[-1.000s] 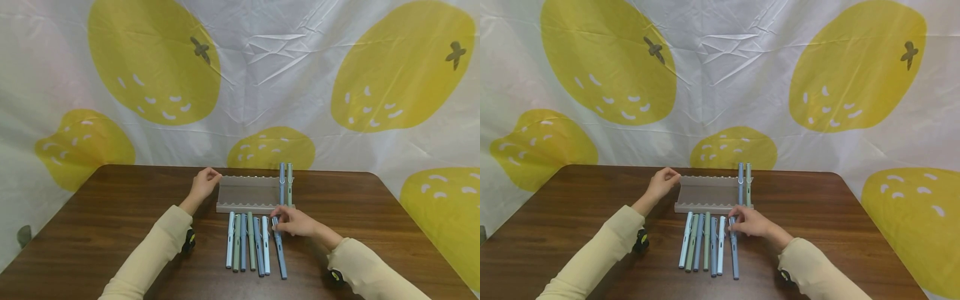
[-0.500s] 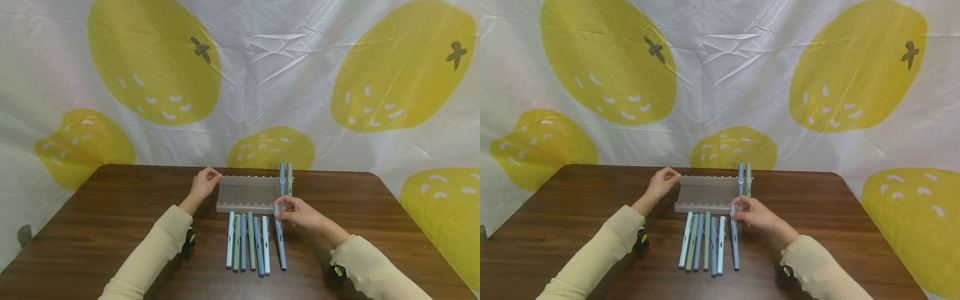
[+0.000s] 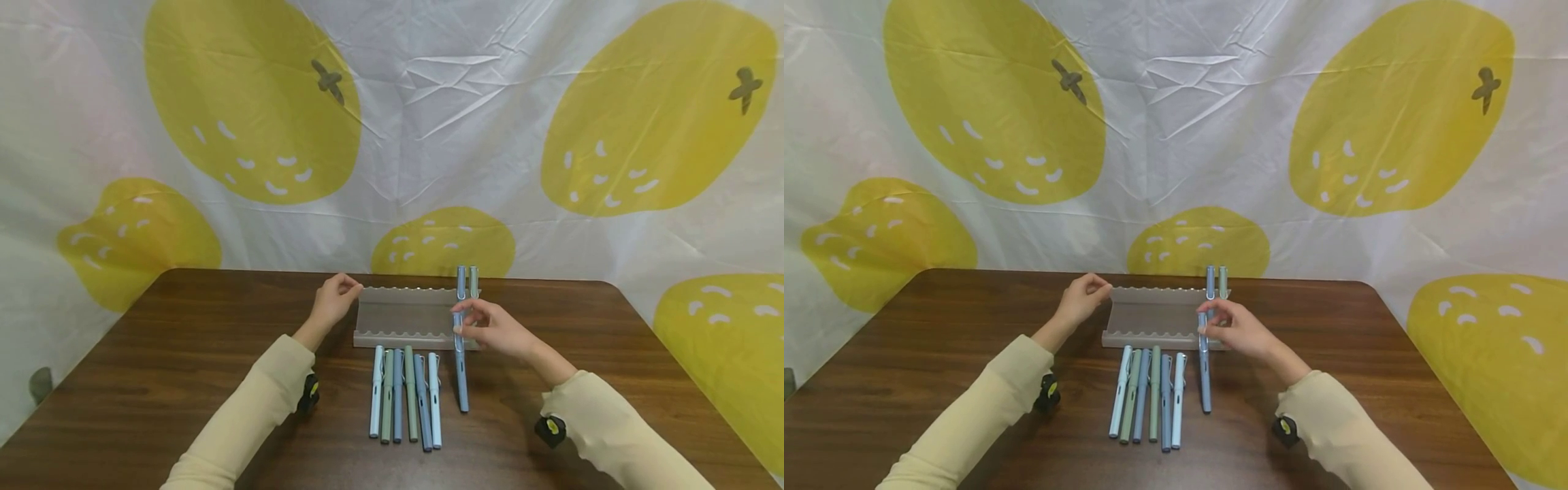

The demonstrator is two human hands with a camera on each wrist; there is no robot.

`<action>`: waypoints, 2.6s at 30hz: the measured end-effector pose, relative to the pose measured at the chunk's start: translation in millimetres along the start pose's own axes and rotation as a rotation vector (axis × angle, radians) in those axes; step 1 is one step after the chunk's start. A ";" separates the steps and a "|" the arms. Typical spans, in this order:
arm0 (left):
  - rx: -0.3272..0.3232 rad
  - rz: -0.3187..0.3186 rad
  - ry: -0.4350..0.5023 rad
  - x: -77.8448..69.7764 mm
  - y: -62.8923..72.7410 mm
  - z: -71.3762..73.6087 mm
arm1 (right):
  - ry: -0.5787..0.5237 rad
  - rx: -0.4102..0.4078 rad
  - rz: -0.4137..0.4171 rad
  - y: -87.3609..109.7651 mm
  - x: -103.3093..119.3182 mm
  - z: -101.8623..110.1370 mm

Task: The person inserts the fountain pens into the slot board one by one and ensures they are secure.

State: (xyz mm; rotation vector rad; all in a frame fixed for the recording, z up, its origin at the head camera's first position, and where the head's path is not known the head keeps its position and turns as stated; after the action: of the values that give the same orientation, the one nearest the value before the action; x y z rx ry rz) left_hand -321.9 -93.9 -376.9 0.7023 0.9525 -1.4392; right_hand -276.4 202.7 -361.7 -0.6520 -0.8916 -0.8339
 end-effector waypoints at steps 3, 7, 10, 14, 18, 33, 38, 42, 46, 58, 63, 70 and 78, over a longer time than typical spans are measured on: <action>-0.010 -0.005 -0.010 0.2 -0.7 -0.7 | 0.028 -0.011 0.011 -3.0 1.0 2.9; -0.014 -0.006 -0.013 0.3 -1.3 -1.1 | 0.072 -0.018 0.024 -7.5 2.3 7.8; -0.011 -0.007 -0.011 0.0 -1.1 -1.0 | 0.091 -0.026 0.024 -10.9 5.0 11.6; -0.007 -0.010 -0.013 -0.2 -0.4 -0.6 | 0.110 -0.046 0.021 -14.5 10.2 15.8; -0.004 -0.004 -0.018 0.0 0.0 -0.1 | 0.140 -0.080 0.029 -17.2 15.4 17.5; -0.004 0.009 -0.021 1.6 -0.8 -0.4 | 0.232 -0.196 0.103 -28.7 27.5 24.5; 0.003 0.013 -0.020 1.5 -0.5 -0.9 | 0.233 -0.236 0.084 -31.3 32.9 23.9; 0.001 0.017 -0.018 0.8 0.0 -0.7 | 0.225 -0.288 0.089 -28.7 52.0 21.4; -0.002 0.019 -0.014 -0.3 0.5 -0.3 | 0.243 -0.337 0.118 -27.2 63.5 20.2; 0.007 0.013 -0.012 -0.8 1.7 0.2 | 0.318 -0.446 0.217 -41.2 17.8 22.2; 0.004 0.009 -0.013 -0.8 1.9 0.1 | 0.339 -0.438 0.224 -40.5 14.0 17.6; 0.009 0.016 -0.011 -1.5 3.0 0.6 | 0.369 -0.408 0.228 -39.2 11.1 13.7; 0.004 0.017 -0.011 -1.7 2.7 0.7 | 0.391 -0.396 0.245 -39.6 10.4 12.9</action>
State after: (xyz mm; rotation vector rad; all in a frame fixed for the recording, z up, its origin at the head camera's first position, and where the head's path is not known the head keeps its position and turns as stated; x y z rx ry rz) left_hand -319.0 -93.5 -375.5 0.7035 0.9331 -1.4294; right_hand -311.1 188.4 -340.7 -0.8847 -0.2848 -0.8828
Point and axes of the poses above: each hand's wrist, its own y-axis away from the middle knuckle, its own z-axis out of the back of the hand, x = y × z, the point moved 1 cm from there along -y, towards the middle knuckle, and after that the axes turned 5 degrees about z, right-handed, at the moved point
